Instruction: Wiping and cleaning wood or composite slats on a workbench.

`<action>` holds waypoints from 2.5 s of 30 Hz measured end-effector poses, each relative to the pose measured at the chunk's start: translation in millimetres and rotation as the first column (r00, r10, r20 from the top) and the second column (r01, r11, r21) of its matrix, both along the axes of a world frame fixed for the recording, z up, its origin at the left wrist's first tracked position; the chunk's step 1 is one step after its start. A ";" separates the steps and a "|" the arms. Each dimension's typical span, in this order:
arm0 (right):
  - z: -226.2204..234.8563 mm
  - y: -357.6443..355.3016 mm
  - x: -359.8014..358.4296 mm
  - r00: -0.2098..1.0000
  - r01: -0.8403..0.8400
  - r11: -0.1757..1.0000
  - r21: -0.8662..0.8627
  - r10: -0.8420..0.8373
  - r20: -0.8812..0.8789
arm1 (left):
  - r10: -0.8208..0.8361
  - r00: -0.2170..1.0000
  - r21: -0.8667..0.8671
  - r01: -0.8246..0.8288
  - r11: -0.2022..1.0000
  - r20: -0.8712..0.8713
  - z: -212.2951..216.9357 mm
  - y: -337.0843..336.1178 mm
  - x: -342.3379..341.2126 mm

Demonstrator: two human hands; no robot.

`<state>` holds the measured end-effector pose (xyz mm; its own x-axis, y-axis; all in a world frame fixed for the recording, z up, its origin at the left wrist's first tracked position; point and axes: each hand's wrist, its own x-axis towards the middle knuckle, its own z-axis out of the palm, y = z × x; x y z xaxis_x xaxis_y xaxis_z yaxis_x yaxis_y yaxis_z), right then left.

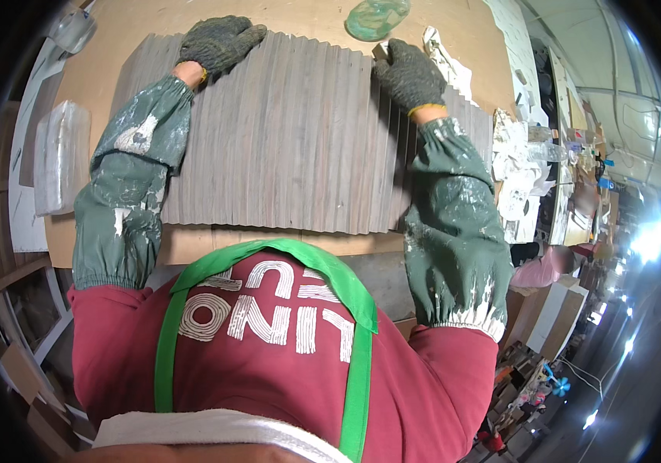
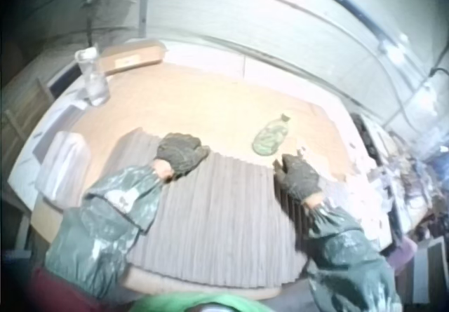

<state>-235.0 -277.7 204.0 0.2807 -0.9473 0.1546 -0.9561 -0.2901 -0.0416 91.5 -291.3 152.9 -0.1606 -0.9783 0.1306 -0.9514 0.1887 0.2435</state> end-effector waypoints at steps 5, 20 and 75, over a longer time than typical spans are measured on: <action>18.9 89.0 21.9 0.995 -0.030 0.990 0.137 0.043 -0.092 | 0.017 1.000 -0.029 -0.017 0.999 -0.001 6.3 13.3 8.8; 12.5 148.5 3.8 0.986 0.060 0.997 -0.046 -0.066 -0.151 | -0.055 0.971 0.157 0.093 0.983 -0.231 40.2 7.6 -35.1; 3.3 273.4 36.8 0.969 0.245 0.967 -0.074 -0.243 0.043 | -0.029 0.987 0.020 0.032 0.999 -0.159 25.6 13.8 -5.5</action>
